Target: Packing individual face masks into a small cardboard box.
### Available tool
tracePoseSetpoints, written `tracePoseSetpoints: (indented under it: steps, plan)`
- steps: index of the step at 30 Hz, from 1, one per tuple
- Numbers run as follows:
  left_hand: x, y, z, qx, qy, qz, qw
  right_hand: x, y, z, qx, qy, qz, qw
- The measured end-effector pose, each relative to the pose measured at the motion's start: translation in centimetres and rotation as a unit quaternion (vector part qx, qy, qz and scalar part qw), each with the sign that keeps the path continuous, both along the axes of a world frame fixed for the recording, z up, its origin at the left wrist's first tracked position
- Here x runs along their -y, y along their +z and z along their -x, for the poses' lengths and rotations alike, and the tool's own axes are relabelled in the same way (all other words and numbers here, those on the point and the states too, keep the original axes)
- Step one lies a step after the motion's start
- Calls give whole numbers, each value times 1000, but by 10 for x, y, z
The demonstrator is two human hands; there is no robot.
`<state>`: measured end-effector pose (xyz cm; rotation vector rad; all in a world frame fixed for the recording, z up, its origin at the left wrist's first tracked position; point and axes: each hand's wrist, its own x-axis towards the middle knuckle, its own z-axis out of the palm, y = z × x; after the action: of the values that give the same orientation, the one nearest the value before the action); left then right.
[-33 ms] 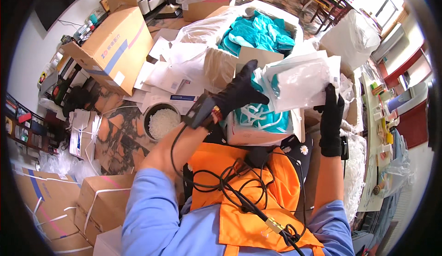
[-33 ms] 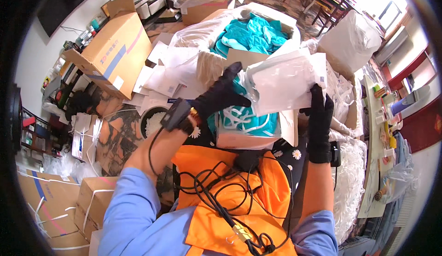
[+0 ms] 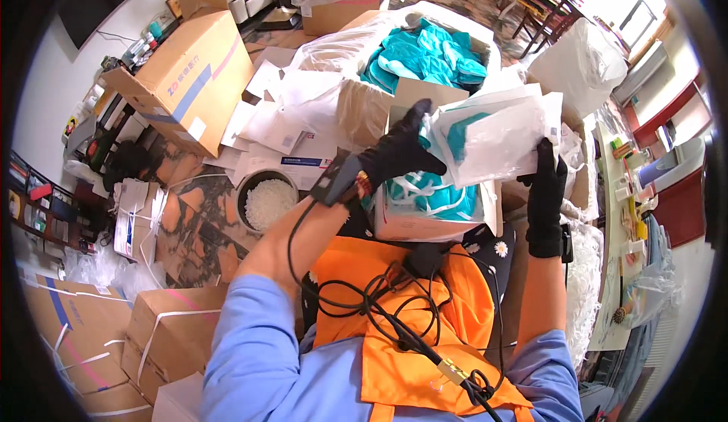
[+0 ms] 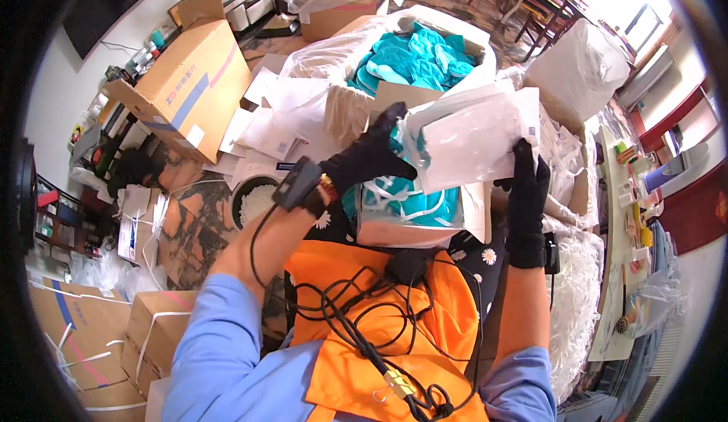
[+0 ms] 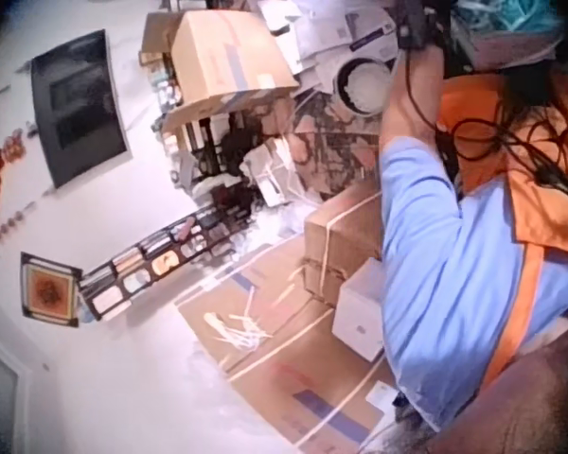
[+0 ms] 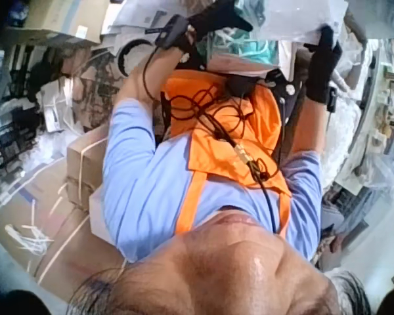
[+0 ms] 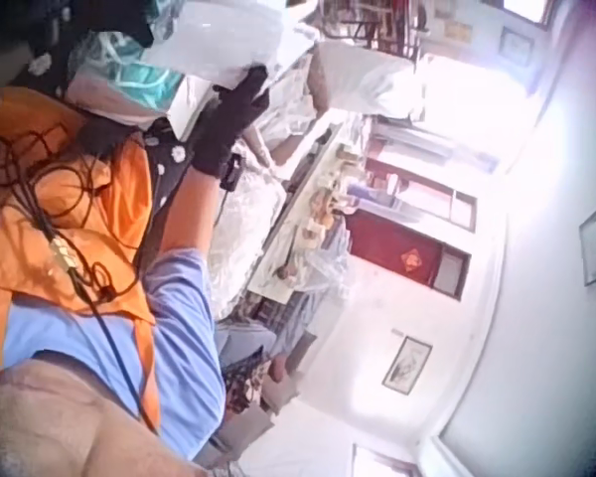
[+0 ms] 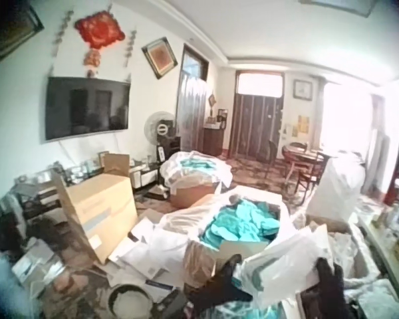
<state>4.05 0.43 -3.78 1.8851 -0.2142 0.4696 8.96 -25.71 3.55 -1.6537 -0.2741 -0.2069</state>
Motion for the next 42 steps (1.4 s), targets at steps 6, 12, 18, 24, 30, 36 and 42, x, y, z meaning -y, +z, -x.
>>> tracePoseSetpoints:
  steps: [6,12,18,24,30,36,42]
  plan:
    - [9,-12,-20,-136,-169,50,975,-1,-1,-15,-6,-68,-68,995]
    - [20,-41,-27,-139,45,2,989,30,-6,-30,11,-135,-50,990]
    - [12,-50,-25,-193,199,-17,961,60,-27,-42,47,-113,92,988]
    - [17,-5,-1,168,282,-124,936,74,-66,-56,249,-137,383,879]
    - [47,33,16,77,124,-37,989,55,-76,-51,227,-89,356,902]
    - [48,7,1,59,96,-76,991,49,-65,-45,179,-84,307,931]
    - [2,-28,-4,108,164,-273,942,96,-71,-64,65,46,-87,993]
